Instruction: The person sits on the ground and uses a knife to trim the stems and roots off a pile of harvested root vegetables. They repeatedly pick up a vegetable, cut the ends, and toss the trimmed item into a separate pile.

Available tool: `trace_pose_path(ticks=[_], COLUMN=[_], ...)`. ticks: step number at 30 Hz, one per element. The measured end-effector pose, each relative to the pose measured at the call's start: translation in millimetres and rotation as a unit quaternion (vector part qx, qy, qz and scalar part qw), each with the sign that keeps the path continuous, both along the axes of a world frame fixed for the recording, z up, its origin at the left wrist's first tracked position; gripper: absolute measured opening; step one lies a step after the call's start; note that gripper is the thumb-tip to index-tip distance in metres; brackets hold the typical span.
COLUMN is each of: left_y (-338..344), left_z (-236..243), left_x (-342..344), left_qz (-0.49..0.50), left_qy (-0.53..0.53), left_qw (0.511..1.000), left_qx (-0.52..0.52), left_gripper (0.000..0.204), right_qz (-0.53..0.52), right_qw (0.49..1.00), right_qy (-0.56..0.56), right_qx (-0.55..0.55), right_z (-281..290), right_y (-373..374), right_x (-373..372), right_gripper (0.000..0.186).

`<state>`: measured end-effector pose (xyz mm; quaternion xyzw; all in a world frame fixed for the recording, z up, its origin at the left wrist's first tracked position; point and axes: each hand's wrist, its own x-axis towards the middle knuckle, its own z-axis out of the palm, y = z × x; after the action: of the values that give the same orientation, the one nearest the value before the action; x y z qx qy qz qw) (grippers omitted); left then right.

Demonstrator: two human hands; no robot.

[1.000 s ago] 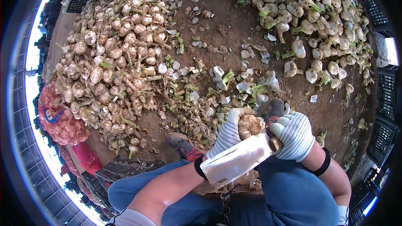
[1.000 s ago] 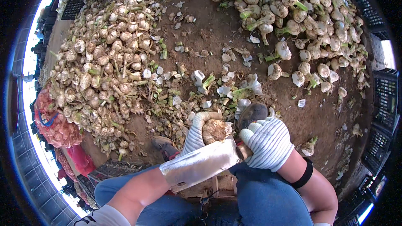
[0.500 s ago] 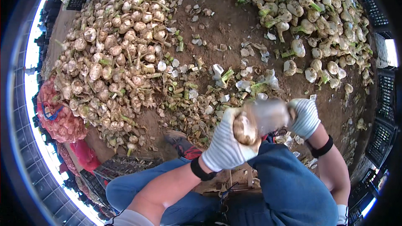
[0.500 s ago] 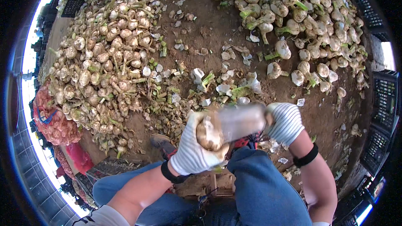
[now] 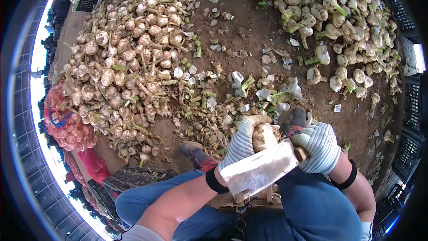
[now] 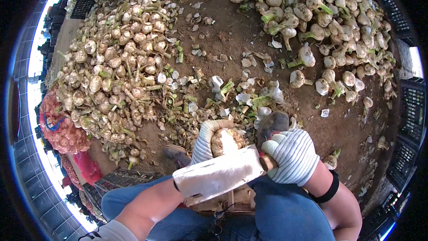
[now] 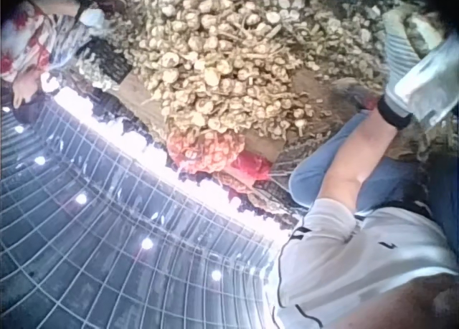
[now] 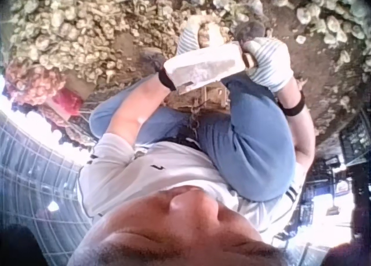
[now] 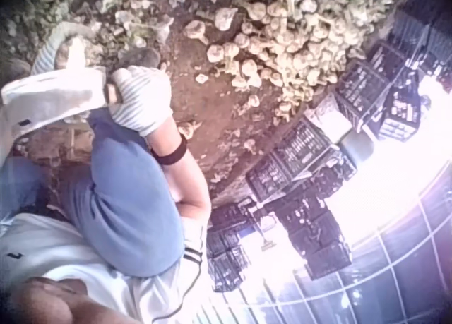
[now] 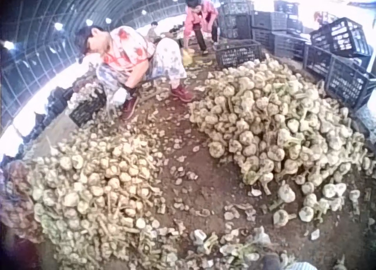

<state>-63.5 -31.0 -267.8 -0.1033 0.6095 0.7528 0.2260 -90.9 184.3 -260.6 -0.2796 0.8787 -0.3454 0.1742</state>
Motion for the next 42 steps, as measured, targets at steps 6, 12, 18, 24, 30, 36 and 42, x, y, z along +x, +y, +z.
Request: trace_pose_path(ticks=[6,12,18,24,30,36,42], left_y=[-1,3,3,2,3,1,1], left_z=[-10,-5,-9,2,7,-5,-11], left_x=[7,5,7,3,6,5,-14], left_qz=[0.020,0.000,0.069,0.049,-0.112,-0.067,0.099], left_qy=[-0.125,-0.086,-0.242,-0.183,0.047,0.116,-0.072], left_qw=[0.987,0.995,0.938,0.955,0.993,0.988,0.967], left_qx=[0.096,0.053,0.240,0.229,-0.006,-0.071,0.224], left_gripper=[0.067,0.051,0.040,0.047,0.069,0.079,0.071], right_qz=[0.055,0.029,0.004,0.007,-0.276,-0.299,-0.273], right_qw=[0.998,0.998,0.996,0.995,0.955,0.947,0.918], right_qy=[0.024,0.059,0.073,0.090,0.041,-0.094,-0.248], right_qx=[-0.038,0.016,0.046,0.038,0.098,-0.073,-0.145], right_z=[7,-2,-14,-19,-81,-75,-53], right_y=[-8,0,9,17,94,67,23], right_x=[-4,-4,-4,-9,-1,18,30], right_gripper=[0.020,0.023,0.025,0.018,0.005,0.015,0.008])
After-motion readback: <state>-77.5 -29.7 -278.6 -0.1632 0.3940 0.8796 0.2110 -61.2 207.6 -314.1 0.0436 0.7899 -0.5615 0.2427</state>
